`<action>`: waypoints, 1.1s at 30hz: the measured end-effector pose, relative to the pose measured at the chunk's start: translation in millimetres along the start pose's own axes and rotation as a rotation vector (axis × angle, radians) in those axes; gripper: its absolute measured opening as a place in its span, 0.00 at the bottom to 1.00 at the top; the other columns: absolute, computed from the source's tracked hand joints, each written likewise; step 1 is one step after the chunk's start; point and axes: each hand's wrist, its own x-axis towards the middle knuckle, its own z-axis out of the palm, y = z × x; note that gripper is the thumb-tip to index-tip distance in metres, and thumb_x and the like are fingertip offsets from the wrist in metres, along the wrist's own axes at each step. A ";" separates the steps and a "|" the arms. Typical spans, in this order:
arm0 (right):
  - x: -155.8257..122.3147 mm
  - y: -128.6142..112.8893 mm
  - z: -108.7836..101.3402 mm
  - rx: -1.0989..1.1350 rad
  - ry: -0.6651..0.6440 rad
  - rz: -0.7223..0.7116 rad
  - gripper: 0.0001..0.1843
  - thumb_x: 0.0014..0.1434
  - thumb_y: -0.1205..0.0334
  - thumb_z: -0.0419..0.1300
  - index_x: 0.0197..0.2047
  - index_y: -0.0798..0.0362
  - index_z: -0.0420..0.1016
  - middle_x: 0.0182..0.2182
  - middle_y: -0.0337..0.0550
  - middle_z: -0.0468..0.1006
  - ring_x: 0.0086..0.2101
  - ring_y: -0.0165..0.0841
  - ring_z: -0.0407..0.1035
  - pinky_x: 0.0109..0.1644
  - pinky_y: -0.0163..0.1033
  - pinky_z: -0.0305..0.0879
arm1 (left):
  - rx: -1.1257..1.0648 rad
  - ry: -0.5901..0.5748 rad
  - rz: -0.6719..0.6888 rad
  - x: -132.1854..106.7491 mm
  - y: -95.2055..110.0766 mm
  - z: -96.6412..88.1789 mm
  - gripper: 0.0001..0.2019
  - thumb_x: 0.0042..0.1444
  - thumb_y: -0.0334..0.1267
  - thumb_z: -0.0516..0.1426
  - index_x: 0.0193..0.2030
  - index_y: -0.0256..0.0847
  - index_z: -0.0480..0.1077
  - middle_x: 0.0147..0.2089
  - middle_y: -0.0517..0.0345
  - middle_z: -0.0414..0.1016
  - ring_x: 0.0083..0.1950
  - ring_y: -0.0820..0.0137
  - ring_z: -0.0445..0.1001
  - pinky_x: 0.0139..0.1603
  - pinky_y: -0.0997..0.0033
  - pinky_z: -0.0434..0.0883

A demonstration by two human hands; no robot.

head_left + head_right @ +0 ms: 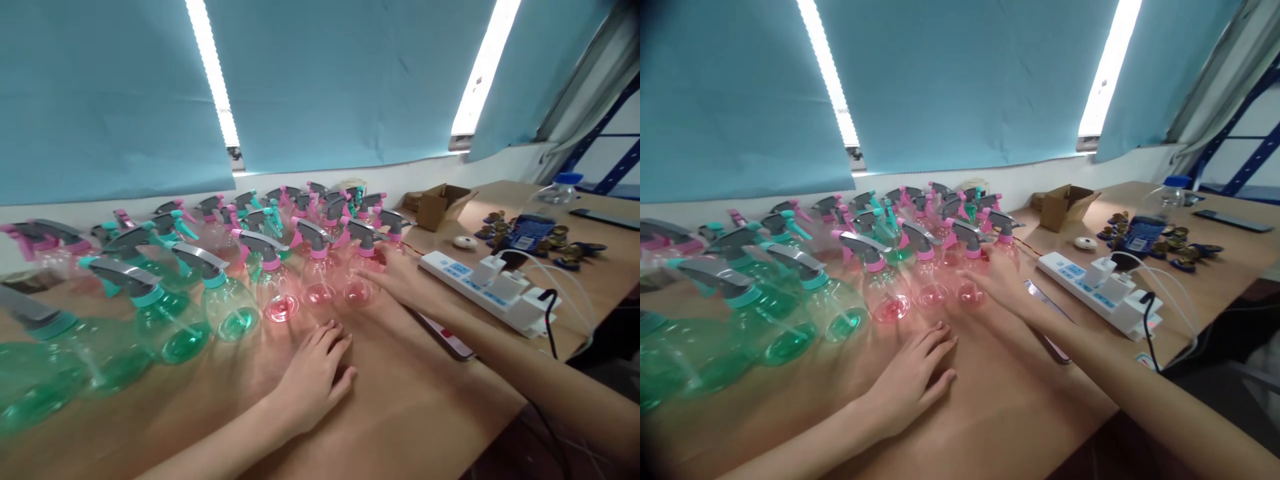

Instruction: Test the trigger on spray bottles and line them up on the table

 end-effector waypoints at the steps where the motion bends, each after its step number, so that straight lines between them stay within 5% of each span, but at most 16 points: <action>1: 1.8 -1.2 0.6 0.001 -0.005 -0.001 0.23 0.52 0.43 0.61 0.43 0.53 0.67 0.39 0.52 0.76 0.41 0.46 0.71 0.44 0.50 0.65 | -0.008 0.007 0.005 0.3 0.0 -0.1 0.20 0.63 0.39 0.54 0.61 0.37 0.64 0.63 0.42 0.64 0.67 0.53 0.58 0.63 0.47 0.59; 15: 13.3 4.2 14.2 0.021 -0.026 0.017 0.26 0.54 0.49 0.61 0.50 0.56 0.66 0.46 0.55 0.76 0.46 0.47 0.72 0.49 0.52 0.65 | -0.036 -0.020 0.005 0.9 2.3 -4.7 0.21 0.62 0.37 0.56 0.61 0.34 0.64 0.63 0.41 0.64 0.66 0.53 0.58 0.64 0.48 0.60; 21: -6.6 3.8 -9.6 0.180 -0.006 0.026 0.26 0.54 0.49 0.62 0.52 0.56 0.70 0.50 0.55 0.76 0.47 0.46 0.73 0.49 0.52 0.69 | -0.013 -0.010 0.009 5.6 -1.0 -2.4 0.21 0.62 0.38 0.55 0.61 0.34 0.64 0.62 0.41 0.65 0.66 0.53 0.59 0.63 0.48 0.60; 26: -15.7 21.5 -40.2 0.156 0.042 0.106 0.14 0.57 0.51 0.60 0.40 0.52 0.77 0.35 0.46 0.81 0.33 0.39 0.75 0.37 0.45 0.72 | 0.010 0.007 0.016 17.3 1.0 3.3 0.20 0.63 0.38 0.55 0.60 0.35 0.65 0.63 0.41 0.64 0.66 0.53 0.59 0.63 0.47 0.60; 33: 15.9 60.3 -37.5 0.132 0.200 0.213 0.33 0.50 0.40 0.63 0.50 0.57 0.73 0.48 0.57 0.76 0.44 0.46 0.73 0.45 0.49 0.70 | -0.004 -0.003 0.042 34.1 10.6 7.8 0.20 0.63 0.38 0.54 0.60 0.36 0.64 0.62 0.42 0.66 0.65 0.53 0.60 0.62 0.47 0.61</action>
